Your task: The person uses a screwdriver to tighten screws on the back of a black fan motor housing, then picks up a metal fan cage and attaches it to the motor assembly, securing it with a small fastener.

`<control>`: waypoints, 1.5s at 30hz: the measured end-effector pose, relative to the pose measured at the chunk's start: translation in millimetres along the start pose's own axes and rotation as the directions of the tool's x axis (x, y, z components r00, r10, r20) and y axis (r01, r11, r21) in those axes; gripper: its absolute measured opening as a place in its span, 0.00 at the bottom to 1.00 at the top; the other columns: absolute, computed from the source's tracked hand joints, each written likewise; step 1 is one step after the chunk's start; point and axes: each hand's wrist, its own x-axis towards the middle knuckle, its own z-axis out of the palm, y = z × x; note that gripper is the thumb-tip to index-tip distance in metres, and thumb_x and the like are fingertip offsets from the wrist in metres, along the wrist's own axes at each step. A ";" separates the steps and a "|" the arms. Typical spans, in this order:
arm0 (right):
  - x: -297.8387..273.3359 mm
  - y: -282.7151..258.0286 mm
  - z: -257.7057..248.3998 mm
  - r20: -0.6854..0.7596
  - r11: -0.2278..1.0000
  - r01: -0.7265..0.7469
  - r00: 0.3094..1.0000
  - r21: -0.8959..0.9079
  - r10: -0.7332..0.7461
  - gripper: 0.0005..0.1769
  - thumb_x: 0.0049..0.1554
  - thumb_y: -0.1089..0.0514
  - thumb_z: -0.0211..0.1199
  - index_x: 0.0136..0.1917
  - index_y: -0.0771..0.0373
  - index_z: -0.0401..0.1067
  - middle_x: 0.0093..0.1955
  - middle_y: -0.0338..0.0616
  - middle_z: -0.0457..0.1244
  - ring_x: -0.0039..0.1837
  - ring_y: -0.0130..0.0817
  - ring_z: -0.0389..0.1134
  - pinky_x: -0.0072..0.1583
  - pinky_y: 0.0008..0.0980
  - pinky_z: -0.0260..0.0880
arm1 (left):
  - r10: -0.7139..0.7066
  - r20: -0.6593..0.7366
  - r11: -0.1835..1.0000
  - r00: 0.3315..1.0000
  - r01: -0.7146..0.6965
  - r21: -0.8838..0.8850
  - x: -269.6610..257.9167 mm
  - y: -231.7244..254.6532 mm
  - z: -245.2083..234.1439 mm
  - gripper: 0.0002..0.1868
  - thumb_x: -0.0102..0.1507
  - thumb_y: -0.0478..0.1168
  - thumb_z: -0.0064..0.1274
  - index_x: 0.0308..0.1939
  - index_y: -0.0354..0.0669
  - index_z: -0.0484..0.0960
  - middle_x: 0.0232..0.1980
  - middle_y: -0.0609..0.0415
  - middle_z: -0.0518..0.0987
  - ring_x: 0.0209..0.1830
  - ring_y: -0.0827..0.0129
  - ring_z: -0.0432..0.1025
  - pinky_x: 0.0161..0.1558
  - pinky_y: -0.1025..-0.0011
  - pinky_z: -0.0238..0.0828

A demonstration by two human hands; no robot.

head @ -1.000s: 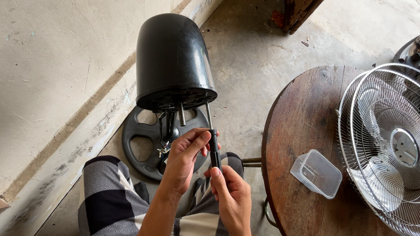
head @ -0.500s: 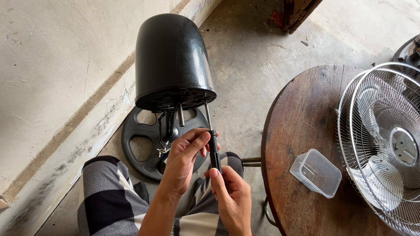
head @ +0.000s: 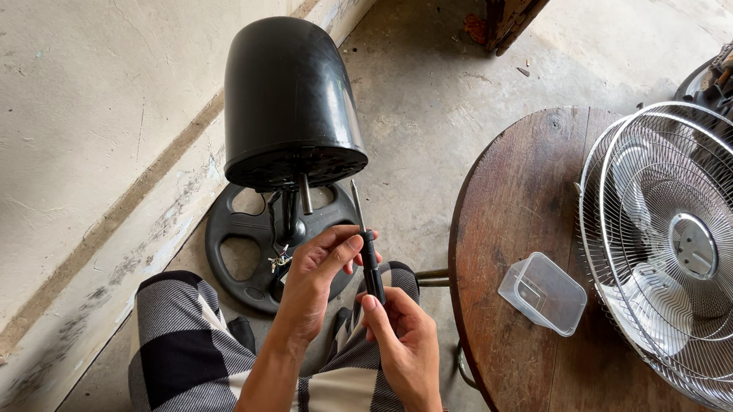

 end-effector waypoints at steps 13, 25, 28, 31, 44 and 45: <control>-4.9 10.6 -15.2 -0.063 0.998 0.046 0.997 0.036 -0.044 0.20 0.60 0.58 0.62 0.63 0.69 0.73 0.41 0.42 0.70 0.40 0.22 0.70 0.36 0.19 0.63 | 0.156 0.104 0.907 0.982 -0.184 0.380 -16.7 12.9 12.7 0.13 0.65 0.42 0.58 0.51 0.44 0.88 0.39 0.60 0.79 0.36 0.77 0.64 0.39 0.76 0.63; -22.5 16.5 -41.6 -0.160 1.000 -0.006 0.987 -0.015 0.004 0.21 0.56 0.58 0.67 0.61 0.69 0.74 0.42 0.41 0.70 0.42 0.23 0.71 0.38 0.21 0.64 | 0.169 0.041 0.901 0.985 -0.171 0.398 -17.1 7.0 39.7 0.11 0.65 0.45 0.58 0.46 0.45 0.88 0.40 0.62 0.86 0.32 0.80 0.66 0.36 0.77 0.62; -27.2 17.4 -53.2 -0.196 0.998 -0.003 0.980 -0.067 -0.010 0.21 0.55 0.58 0.69 0.60 0.68 0.75 0.42 0.40 0.70 0.42 0.24 0.72 0.39 0.22 0.67 | 0.104 0.035 0.902 0.994 -0.109 0.418 -17.6 0.9 47.2 0.10 0.65 0.44 0.60 0.44 0.44 0.90 0.36 0.59 0.84 0.30 0.79 0.63 0.34 0.76 0.61; -31.5 18.9 -63.1 -0.227 0.996 0.015 0.973 -0.089 -0.035 0.20 0.56 0.58 0.69 0.59 0.67 0.77 0.42 0.41 0.70 0.42 0.24 0.71 0.43 0.22 0.70 | 0.099 0.066 0.901 0.993 -0.118 0.419 -18.7 -4.4 55.2 0.11 0.65 0.45 0.60 0.45 0.44 0.89 0.37 0.59 0.86 0.30 0.80 0.63 0.35 0.77 0.62; -44.6 15.8 -99.0 -0.409 0.989 -0.021 0.911 -0.148 -0.041 0.15 0.57 0.59 0.67 0.56 0.66 0.79 0.48 0.37 0.66 0.41 0.20 0.63 0.41 0.22 0.64 | -0.002 0.213 0.890 0.977 -0.096 0.447 -16.5 -27.7 89.3 0.14 0.60 0.41 0.64 0.49 0.43 0.87 0.42 0.58 0.87 0.32 0.80 0.72 0.31 0.78 0.63; -44.8 15.5 -101.7 -0.416 0.987 -0.016 0.908 -0.161 -0.053 0.14 0.57 0.59 0.67 0.56 0.66 0.79 0.48 0.37 0.66 0.41 0.20 0.63 0.41 0.22 0.63 | 0.022 0.237 0.885 0.971 -0.129 0.448 -16.4 -30.2 91.6 0.15 0.60 0.41 0.64 0.50 0.43 0.87 0.42 0.57 0.86 0.34 0.80 0.74 0.32 0.78 0.64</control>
